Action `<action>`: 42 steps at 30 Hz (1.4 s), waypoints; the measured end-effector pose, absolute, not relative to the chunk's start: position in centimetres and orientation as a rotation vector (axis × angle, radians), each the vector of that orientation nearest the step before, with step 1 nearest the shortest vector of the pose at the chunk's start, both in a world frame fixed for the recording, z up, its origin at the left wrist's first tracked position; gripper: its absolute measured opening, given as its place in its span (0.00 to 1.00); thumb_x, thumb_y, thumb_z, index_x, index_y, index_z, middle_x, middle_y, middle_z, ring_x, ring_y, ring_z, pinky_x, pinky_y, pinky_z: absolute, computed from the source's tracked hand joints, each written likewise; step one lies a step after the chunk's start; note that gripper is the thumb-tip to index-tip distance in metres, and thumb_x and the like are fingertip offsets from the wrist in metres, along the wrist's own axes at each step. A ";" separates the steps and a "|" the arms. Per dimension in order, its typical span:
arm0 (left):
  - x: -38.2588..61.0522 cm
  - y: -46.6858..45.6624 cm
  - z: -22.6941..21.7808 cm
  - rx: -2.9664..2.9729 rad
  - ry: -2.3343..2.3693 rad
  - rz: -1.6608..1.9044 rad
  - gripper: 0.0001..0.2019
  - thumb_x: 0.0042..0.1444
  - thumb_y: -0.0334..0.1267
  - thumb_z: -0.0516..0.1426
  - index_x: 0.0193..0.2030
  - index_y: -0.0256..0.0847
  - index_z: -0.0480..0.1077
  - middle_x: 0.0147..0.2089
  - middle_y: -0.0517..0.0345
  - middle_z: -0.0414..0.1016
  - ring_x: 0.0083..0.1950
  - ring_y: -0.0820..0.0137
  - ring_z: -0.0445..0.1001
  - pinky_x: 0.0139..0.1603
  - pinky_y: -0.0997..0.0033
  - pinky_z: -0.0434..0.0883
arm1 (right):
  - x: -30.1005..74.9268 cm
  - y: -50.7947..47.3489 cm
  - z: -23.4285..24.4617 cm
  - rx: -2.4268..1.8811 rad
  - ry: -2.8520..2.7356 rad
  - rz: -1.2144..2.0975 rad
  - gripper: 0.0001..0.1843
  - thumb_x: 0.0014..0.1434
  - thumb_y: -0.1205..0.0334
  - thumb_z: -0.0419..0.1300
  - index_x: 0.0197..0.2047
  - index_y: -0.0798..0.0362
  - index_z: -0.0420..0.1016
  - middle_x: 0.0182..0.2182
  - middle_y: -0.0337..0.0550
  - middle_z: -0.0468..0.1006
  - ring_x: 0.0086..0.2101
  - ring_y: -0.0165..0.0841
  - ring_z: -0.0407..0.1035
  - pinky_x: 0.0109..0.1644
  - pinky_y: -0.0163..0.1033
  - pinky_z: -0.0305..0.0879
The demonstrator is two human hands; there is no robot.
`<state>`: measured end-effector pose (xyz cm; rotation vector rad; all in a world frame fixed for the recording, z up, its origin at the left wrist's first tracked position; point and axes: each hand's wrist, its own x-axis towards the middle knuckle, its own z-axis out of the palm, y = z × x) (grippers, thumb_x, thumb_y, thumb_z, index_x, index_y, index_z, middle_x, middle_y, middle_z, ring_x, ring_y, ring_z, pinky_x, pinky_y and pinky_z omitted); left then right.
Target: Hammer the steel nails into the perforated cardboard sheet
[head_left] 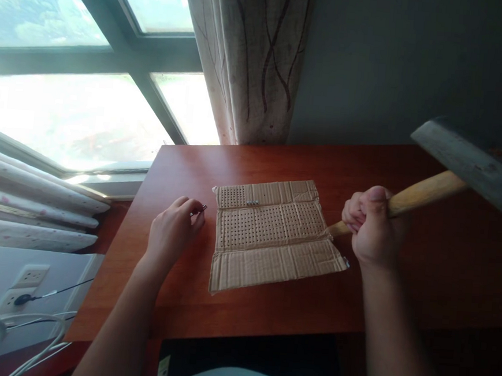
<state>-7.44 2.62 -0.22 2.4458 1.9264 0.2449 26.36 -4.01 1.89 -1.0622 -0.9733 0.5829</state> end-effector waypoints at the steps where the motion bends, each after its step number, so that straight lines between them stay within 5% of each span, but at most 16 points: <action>1: -7.6 2.6 -0.1 2.417 1.906 0.366 0.10 0.63 0.43 0.54 0.39 0.43 0.74 0.42 0.55 0.78 0.34 0.67 0.76 0.32 0.69 0.63 | 26.4 -4.0 1.9 -1.059 -0.973 0.585 0.29 0.65 0.43 0.60 0.22 0.48 0.52 0.15 0.28 0.49 0.15 0.24 0.45 0.16 0.34 0.39; 5: -8.0 2.8 0.7 2.117 1.812 0.847 0.07 0.57 0.43 0.60 0.36 0.42 0.74 0.31 0.60 0.75 0.30 0.71 0.73 0.34 0.71 0.69 | 26.3 -4.1 1.9 -1.048 -0.962 0.589 0.28 0.65 0.45 0.60 0.22 0.49 0.52 0.15 0.28 0.49 0.15 0.23 0.45 0.17 0.34 0.40; 11: -5.5 2.2 3.6 1.620 1.491 1.240 0.12 0.50 0.42 0.67 0.39 0.39 0.76 0.37 0.56 0.80 0.35 0.70 0.77 0.36 0.71 0.76 | 26.2 -4.2 1.9 -1.006 -0.946 0.607 0.28 0.66 0.48 0.61 0.21 0.49 0.54 0.15 0.29 0.51 0.15 0.23 0.46 0.17 0.34 0.39; 19: -0.2 2.8 4.8 1.825 1.091 1.158 0.08 0.54 0.40 0.66 0.36 0.39 0.76 0.34 0.56 0.80 0.36 0.69 0.78 0.38 0.70 0.77 | 26.1 -4.4 2.2 -0.983 -0.931 0.613 0.28 0.65 0.48 0.62 0.21 0.50 0.54 0.15 0.29 0.51 0.15 0.23 0.46 0.17 0.34 0.39; 42: 2.0 3.8 3.4 2.186 1.155 1.034 0.02 0.57 0.34 0.62 0.35 0.39 0.76 0.33 0.60 0.80 0.34 0.71 0.77 0.42 0.72 0.73 | 26.3 -4.4 2.1 -0.988 -0.944 0.591 0.28 0.66 0.47 0.60 0.22 0.50 0.53 0.15 0.28 0.51 0.15 0.22 0.45 0.16 0.32 0.40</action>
